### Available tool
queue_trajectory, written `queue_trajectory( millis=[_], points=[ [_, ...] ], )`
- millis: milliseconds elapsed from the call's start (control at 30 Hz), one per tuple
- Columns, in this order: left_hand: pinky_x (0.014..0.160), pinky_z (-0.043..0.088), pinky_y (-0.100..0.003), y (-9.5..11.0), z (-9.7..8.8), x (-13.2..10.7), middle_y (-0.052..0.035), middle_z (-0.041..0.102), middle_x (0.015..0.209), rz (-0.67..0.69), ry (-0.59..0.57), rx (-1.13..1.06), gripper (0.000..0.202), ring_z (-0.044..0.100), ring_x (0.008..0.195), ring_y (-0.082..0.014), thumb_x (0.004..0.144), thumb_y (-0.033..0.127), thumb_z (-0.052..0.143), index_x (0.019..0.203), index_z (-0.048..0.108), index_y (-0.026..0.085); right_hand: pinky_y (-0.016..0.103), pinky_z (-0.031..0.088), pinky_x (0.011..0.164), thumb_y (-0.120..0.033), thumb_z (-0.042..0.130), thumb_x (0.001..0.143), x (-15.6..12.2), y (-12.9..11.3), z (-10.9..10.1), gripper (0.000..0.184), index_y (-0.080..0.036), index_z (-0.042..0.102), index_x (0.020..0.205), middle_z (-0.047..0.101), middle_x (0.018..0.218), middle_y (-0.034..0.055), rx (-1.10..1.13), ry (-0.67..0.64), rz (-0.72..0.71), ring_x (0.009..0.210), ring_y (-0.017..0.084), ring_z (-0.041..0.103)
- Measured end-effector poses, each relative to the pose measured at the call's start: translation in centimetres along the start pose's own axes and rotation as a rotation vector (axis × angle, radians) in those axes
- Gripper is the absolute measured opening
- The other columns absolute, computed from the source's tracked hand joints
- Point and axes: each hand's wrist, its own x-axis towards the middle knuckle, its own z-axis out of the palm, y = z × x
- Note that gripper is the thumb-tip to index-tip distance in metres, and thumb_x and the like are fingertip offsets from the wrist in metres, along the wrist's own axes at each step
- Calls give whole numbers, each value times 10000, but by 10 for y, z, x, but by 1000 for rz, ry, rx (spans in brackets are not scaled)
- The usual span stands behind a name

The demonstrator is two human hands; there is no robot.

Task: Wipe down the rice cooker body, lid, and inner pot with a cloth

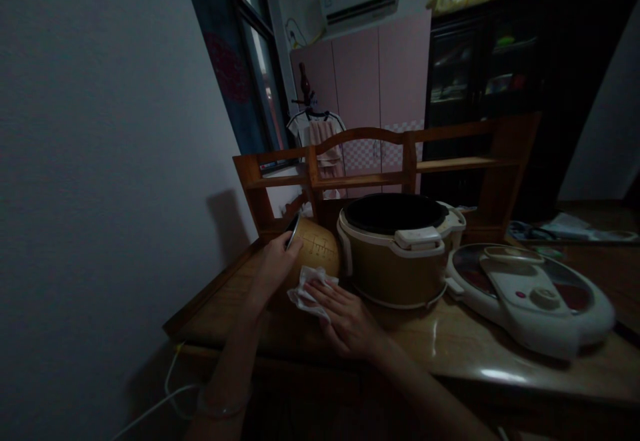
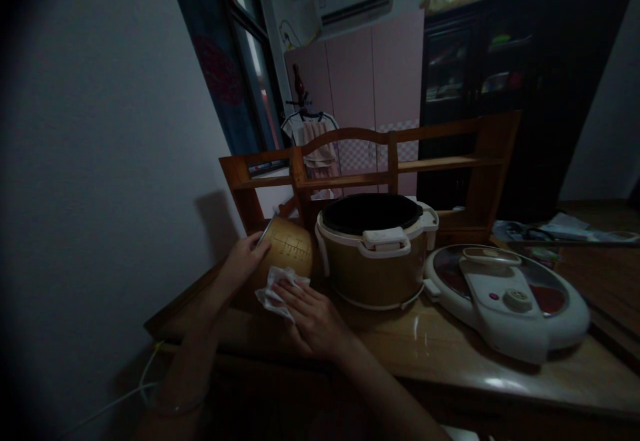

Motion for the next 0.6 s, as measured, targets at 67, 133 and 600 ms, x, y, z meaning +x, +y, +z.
queue_trajectory(
  millis=[67,133,600],
  points=[
    [715,431,-271,2,-2,-7,-40,712,871,25,6,4,300,605,753,-191,841,363,479,927,677,155,451,293,1198,-167,419,912,-1,-1,-1,556,-130,393,1466,320,1577,85,-5,-6,-10,1487,207,203],
    [706,427,-263,4,-4,-13,-30,711,874,43,6,-10,282,603,750,-182,849,353,475,919,668,161,442,275,1207,-170,418,908,-2,-2,0,563,-110,385,1467,315,1578,92,-7,-17,-29,1487,202,203],
    [660,400,-231,6,-1,-34,7,666,806,23,68,-38,240,566,711,-147,879,350,470,846,628,172,446,304,1191,-175,433,852,-8,-5,3,599,-89,396,1444,363,1552,115,-25,-33,-96,1481,200,218]
  ],
)
